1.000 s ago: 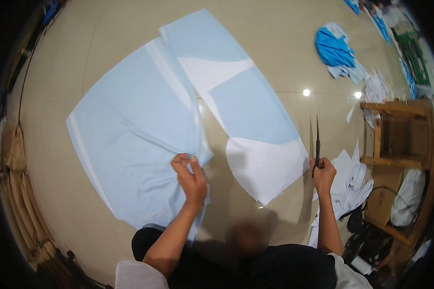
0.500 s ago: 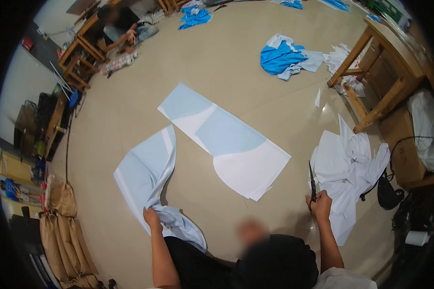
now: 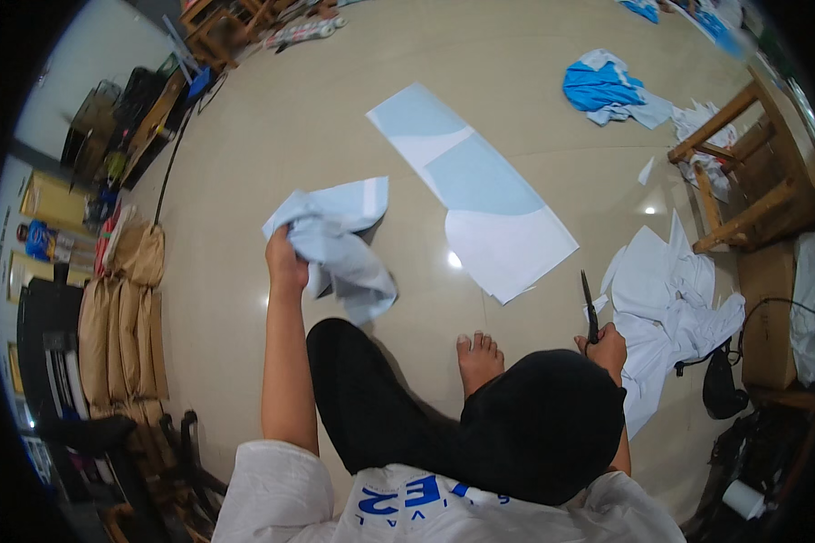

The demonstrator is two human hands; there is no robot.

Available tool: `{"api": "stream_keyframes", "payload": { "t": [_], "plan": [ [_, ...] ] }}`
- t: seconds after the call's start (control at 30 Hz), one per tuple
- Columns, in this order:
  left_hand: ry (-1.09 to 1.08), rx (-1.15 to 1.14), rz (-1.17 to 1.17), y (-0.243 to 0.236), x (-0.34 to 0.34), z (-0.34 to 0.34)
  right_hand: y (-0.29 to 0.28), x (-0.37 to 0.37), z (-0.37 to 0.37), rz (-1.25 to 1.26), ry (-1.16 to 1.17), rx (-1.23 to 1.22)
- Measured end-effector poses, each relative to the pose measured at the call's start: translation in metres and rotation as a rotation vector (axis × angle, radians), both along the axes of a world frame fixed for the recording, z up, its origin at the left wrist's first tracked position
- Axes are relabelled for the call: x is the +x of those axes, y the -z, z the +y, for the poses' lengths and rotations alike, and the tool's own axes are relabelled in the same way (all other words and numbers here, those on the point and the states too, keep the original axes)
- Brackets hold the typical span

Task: The person sits on the floor and uses scissors to cut a light blue fabric along a white paper template. They unfold the fabric, align it with the template, and carefully cut around the edges to create a specific shape.

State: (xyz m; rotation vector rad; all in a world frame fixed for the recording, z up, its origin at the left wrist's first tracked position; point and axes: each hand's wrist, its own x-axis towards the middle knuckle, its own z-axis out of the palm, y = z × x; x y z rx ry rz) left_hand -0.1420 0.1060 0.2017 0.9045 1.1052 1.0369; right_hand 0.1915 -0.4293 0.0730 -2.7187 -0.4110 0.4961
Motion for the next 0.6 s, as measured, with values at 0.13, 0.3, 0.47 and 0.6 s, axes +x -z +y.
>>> {"api": "stream_keyframes", "payload": {
  "t": [0.13,0.3,0.47,0.6],
  "plan": [
    [0.099,-0.035,-0.179,-0.059,0.002,0.005,-0.002,0.002,0.000,-0.006,-0.052,-0.039],
    [0.164,0.062,-0.330,-0.113,-0.041,0.034,0.028,0.003,-0.011,-0.044,-0.157,-0.001],
    [0.209,0.233,-0.615,-0.155,-0.092,-0.004,0.040,0.009,-0.015,-0.073,-0.182,-0.113],
    [0.435,0.122,-0.827,-0.151,-0.127,-0.043,-0.026,-0.037,0.101,0.056,-0.390,0.178]
  ]
}}
